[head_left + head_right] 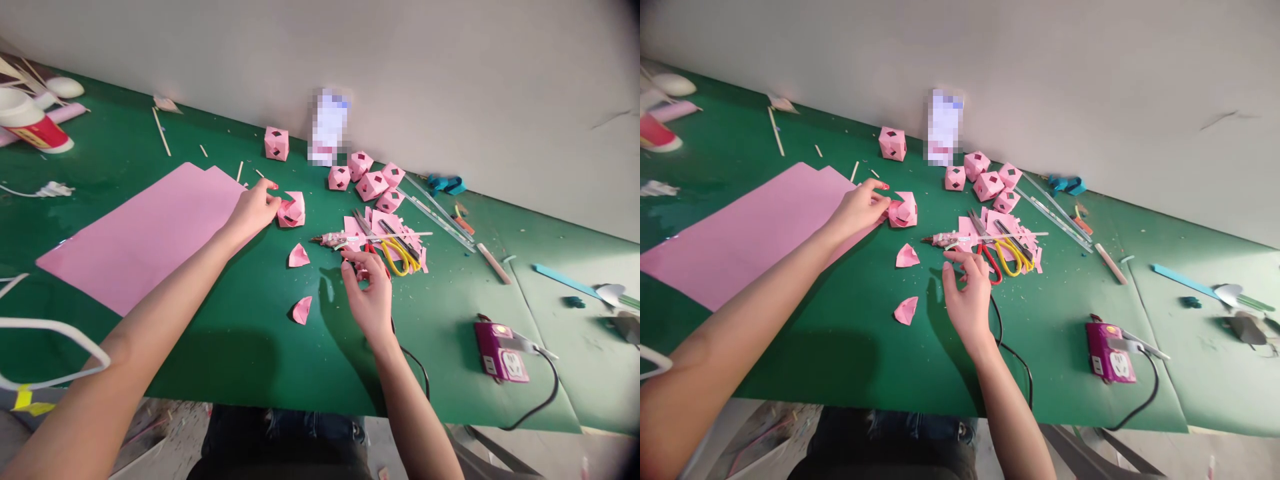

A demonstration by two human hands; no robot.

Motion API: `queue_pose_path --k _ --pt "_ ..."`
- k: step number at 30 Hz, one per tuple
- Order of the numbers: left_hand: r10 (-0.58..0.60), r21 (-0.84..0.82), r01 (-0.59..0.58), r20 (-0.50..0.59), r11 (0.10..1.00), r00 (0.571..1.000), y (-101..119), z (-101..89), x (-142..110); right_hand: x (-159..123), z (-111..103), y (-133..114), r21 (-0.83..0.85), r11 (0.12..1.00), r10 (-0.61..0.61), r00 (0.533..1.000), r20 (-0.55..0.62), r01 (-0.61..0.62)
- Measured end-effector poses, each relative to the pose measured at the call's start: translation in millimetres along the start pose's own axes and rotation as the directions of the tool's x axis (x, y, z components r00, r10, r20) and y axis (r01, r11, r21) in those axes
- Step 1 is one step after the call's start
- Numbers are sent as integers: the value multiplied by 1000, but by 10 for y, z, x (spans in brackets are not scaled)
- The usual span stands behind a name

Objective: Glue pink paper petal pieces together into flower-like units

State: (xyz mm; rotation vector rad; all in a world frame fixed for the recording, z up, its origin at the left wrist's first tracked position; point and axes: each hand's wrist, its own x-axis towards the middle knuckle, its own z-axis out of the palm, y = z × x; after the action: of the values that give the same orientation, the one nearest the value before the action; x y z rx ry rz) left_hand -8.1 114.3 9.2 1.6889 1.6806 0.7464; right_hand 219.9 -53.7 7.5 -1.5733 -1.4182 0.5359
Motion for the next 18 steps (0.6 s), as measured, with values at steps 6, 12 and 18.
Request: queue_pose_path --k 6,12,18 --pt "14 1 -14 7 1000 1000 -11 -1 2 -4 13 -22 -2 1000 -26 1000 9 26" --pt "281 -20 -281 -38 959 959 -21 -47 -39 -12 16 -26 -2 1000 -29 999 20 29" --pt "466 52 -483 192 874 864 -120 65 27 -18 21 -17 -19 999 -29 999 35 29"
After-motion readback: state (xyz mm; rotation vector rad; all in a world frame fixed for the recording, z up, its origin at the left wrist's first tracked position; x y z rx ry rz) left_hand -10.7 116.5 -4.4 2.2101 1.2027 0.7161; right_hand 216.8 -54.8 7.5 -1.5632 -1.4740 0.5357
